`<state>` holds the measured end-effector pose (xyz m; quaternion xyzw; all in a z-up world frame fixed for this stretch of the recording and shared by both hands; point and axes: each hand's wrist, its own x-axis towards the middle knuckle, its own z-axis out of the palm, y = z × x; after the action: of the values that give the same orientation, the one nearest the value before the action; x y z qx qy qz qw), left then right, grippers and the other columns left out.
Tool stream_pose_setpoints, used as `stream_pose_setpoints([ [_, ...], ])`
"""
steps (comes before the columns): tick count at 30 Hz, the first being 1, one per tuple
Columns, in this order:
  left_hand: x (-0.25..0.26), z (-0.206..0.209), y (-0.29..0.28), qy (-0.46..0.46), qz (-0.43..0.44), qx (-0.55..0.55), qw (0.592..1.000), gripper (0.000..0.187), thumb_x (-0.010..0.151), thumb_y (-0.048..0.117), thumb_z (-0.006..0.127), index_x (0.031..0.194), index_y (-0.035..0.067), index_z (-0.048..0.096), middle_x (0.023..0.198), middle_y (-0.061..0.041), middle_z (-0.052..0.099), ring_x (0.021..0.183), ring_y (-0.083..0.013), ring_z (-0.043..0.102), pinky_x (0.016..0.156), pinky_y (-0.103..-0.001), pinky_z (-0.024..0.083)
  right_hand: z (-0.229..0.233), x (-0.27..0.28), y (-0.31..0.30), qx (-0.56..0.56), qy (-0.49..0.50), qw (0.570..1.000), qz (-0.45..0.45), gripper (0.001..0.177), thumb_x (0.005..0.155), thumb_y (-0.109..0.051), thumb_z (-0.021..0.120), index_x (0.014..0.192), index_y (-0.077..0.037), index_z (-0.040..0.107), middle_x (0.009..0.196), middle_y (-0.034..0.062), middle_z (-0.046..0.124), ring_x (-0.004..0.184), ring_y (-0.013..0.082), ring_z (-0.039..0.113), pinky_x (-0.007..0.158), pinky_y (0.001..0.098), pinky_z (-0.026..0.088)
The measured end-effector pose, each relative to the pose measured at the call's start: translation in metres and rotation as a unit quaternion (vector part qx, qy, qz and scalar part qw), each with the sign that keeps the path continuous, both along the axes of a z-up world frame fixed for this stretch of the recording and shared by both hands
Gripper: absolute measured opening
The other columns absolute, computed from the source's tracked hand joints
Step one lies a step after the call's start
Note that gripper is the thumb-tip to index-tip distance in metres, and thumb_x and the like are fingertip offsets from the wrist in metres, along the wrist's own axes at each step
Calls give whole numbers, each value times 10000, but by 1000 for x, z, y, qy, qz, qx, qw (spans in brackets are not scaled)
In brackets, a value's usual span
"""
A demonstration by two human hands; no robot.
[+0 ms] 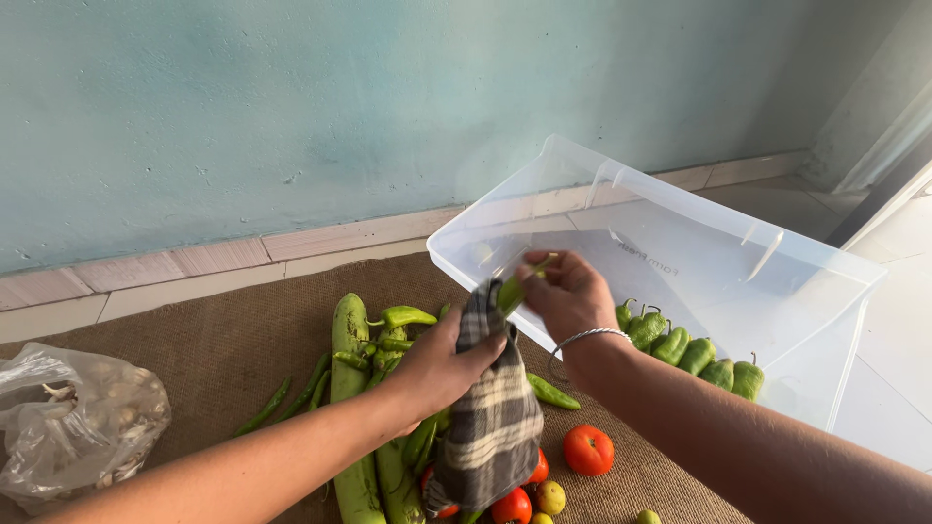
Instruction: The person wipes green chili peppers with a checkered cloth and places them into a clear plastic container. The person handles the peppers one at a time, wiping each before arranging them in the container.
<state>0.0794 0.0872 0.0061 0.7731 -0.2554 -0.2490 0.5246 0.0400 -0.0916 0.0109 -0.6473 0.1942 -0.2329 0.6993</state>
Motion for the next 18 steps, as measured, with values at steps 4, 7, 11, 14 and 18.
stream_pose_setpoints([
  [4,-4,-1,7,47,41,66,996,496,969,392,590,1362,107,488,1139,-119,724,1028,-224,704,897,-413,542,4,0,-12,-22,19,999,-16,293,948,-68,643,1238,-27,633,1140,113,719,990,174,655,891,290,537],
  [7,-3,6,4,23,52,-9,998,554,962,324,537,1470,157,393,1157,-116,694,1030,-234,683,891,-408,542,4,-8,-6,81,18,995,52,391,902,14,580,1287,-50,577,1216,97,707,1056,173,702,955,283,584],
  [11,-1,19,-6,-70,-41,-95,992,758,878,158,595,1566,187,279,1255,-48,633,1125,-169,626,965,-369,491,5,-6,11,187,-21,977,100,468,916,39,558,1372,-58,517,1178,97,660,1044,198,658,929,334,557],
  [14,3,26,-6,36,-35,-23,998,830,856,178,669,1539,254,204,1177,-29,683,1081,-140,651,961,-327,503,14,-9,9,206,-62,971,109,458,954,4,548,1406,-53,505,1130,102,645,1026,208,630,932,348,540],
  [18,1,28,-4,97,0,-71,993,626,859,191,692,1432,137,448,1161,-96,699,1047,-186,676,917,-345,548,22,-14,15,175,-52,977,113,517,902,-71,601,1409,-70,500,1116,90,646,1034,199,674,916,334,576],
])
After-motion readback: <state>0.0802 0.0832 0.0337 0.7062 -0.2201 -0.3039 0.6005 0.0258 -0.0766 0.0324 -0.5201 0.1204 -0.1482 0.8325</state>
